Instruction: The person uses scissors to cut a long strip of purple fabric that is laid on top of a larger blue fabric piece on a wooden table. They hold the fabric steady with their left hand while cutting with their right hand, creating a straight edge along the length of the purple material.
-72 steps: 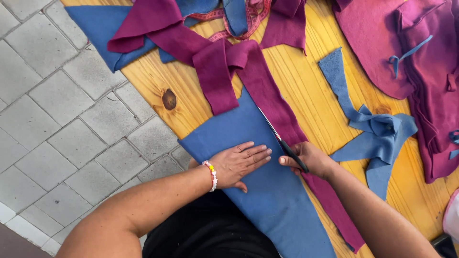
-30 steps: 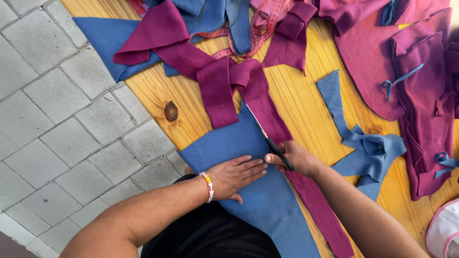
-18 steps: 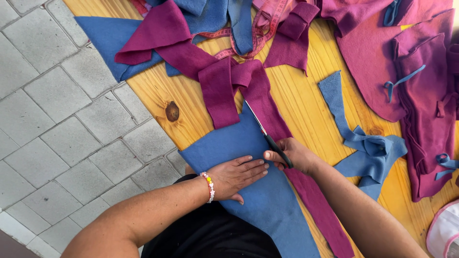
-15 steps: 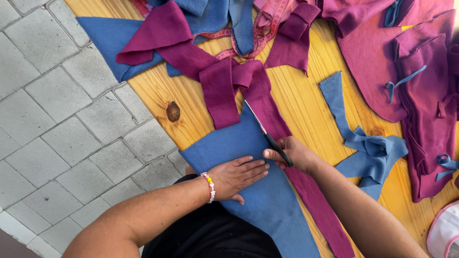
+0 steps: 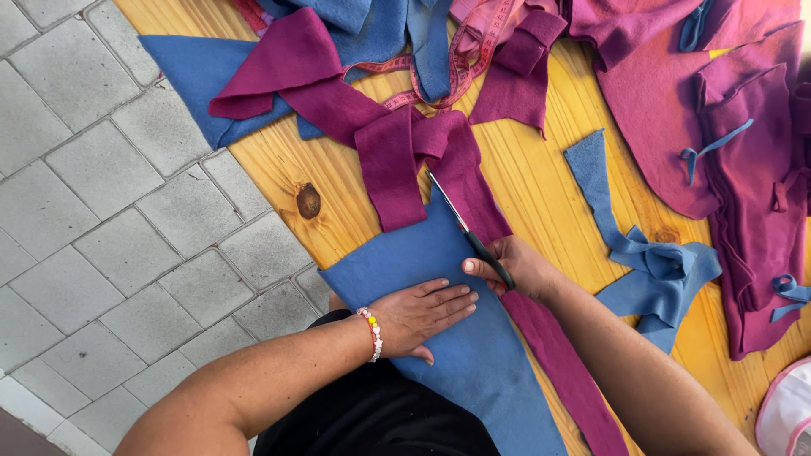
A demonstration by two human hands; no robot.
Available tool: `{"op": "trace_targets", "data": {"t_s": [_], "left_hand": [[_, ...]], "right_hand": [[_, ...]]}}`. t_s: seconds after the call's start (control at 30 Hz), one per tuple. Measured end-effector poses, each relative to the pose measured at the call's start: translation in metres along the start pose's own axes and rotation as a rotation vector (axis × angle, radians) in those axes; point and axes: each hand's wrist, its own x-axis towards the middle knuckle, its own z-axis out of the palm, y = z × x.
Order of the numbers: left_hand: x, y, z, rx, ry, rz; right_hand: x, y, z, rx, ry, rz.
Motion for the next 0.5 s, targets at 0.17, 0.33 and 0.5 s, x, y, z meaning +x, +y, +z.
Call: {"op": "trace_targets", "data": {"t_s": [0.17,0.33,0.5], "left_hand": [[0.001,0.000,0.004,-0.014,-0.003,0.006],[0.001,0.001,0.002,0.000,0.003,-0.001],[0.002,0.001,0.007,0.002,0.010,0.000]], "right_hand": [[0.005,-0.002,0.002,-0.021,-0.025,-0.001],[0.018,0.005,-0.001,-0.021,-0.011,-0.005],[0.021,0.004,0.001,0.005,-0.007,0.002]]}}
